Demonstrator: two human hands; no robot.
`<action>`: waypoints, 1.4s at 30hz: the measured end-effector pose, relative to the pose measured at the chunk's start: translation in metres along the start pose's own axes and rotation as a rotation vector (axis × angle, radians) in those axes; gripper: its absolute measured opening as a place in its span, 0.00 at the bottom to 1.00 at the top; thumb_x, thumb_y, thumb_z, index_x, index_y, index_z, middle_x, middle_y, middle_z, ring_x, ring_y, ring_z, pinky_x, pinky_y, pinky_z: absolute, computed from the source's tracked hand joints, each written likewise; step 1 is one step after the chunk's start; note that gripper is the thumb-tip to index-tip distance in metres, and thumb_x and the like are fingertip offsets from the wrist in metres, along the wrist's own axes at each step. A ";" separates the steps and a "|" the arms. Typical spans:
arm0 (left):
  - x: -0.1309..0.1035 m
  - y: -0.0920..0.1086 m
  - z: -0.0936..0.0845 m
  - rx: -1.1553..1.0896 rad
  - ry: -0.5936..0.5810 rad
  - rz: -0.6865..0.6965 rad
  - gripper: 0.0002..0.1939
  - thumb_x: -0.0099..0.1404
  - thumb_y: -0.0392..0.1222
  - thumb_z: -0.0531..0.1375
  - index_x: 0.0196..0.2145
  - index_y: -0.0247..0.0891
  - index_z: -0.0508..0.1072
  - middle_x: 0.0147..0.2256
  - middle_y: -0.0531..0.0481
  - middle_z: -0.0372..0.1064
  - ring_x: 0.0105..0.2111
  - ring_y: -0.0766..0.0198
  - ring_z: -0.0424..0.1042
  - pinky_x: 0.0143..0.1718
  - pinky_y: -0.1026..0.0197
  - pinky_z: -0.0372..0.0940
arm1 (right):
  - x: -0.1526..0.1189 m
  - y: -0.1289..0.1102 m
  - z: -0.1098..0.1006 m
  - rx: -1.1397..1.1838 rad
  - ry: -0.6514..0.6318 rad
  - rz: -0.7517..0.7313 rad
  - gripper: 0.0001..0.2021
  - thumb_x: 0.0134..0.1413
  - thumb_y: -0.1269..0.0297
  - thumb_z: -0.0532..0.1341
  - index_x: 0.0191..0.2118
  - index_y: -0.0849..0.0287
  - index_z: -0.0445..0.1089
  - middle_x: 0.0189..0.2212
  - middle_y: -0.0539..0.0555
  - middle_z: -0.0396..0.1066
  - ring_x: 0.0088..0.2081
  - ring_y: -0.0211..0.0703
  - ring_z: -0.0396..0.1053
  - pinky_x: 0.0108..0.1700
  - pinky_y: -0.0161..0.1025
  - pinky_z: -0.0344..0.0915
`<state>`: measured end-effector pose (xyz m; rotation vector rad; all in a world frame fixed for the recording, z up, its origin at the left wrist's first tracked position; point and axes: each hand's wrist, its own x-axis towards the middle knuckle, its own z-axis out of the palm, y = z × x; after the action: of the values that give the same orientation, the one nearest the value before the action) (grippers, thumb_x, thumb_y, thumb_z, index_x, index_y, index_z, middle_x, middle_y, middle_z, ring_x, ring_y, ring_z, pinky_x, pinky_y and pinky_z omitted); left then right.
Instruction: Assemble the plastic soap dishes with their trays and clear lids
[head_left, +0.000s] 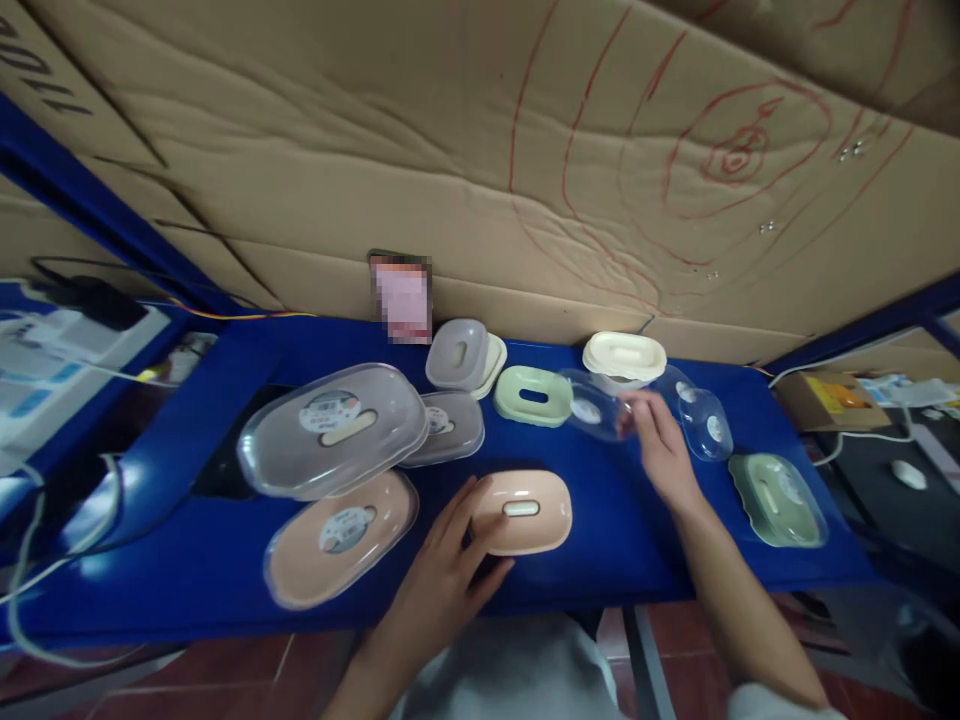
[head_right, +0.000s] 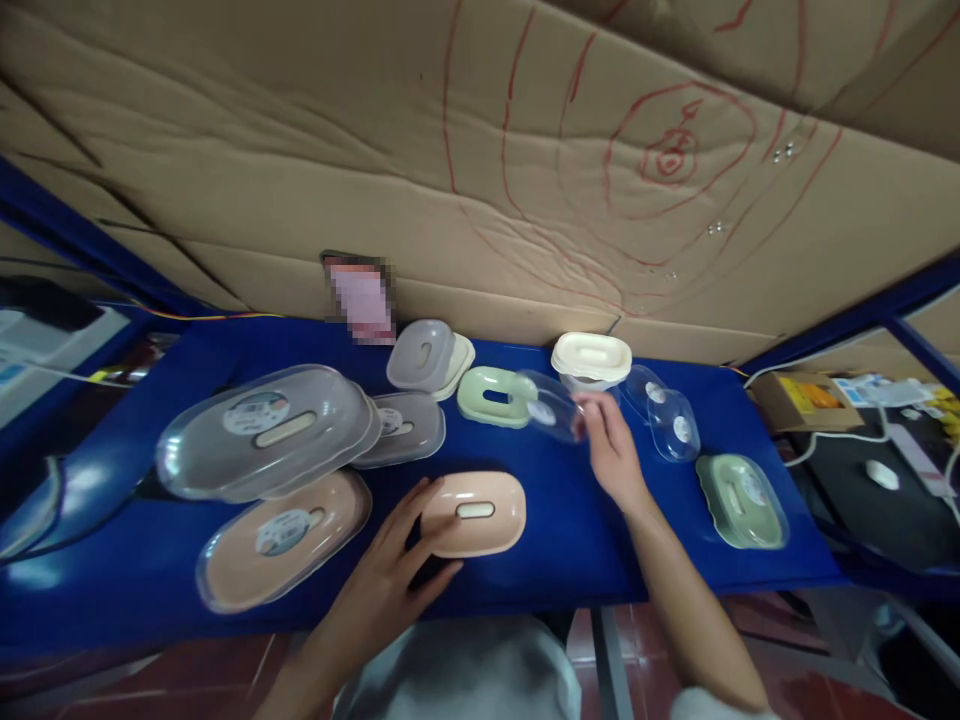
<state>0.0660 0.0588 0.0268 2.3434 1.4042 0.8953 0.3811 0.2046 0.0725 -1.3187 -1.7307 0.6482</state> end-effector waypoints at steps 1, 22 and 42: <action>0.001 -0.001 0.001 -0.007 -0.001 0.000 0.20 0.75 0.38 0.62 0.62 0.43 0.70 0.72 0.38 0.57 0.72 0.43 0.60 0.65 0.41 0.71 | -0.023 0.011 -0.005 0.062 0.069 0.085 0.19 0.79 0.50 0.48 0.57 0.52 0.71 0.33 0.50 0.73 0.29 0.42 0.72 0.33 0.39 0.71; 0.004 -0.003 0.011 -0.185 -0.075 -0.175 0.43 0.70 0.40 0.68 0.75 0.53 0.53 0.73 0.38 0.56 0.70 0.45 0.64 0.66 0.42 0.69 | -0.109 -0.011 0.006 -0.554 -0.385 -0.291 0.37 0.69 0.47 0.64 0.77 0.46 0.54 0.74 0.61 0.58 0.73 0.62 0.58 0.67 0.63 0.68; -0.015 0.020 0.009 -0.034 0.189 -0.178 0.34 0.73 0.32 0.62 0.72 0.49 0.58 0.68 0.36 0.61 0.68 0.46 0.66 0.63 0.42 0.71 | -0.089 -0.050 0.069 -0.562 -0.488 -0.500 0.33 0.70 0.48 0.63 0.73 0.54 0.60 0.75 0.66 0.55 0.77 0.68 0.48 0.70 0.70 0.60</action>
<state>0.0806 0.0366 0.0243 2.1139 1.6269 1.1018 0.3044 0.1107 0.0501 -1.0451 -2.6628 0.1959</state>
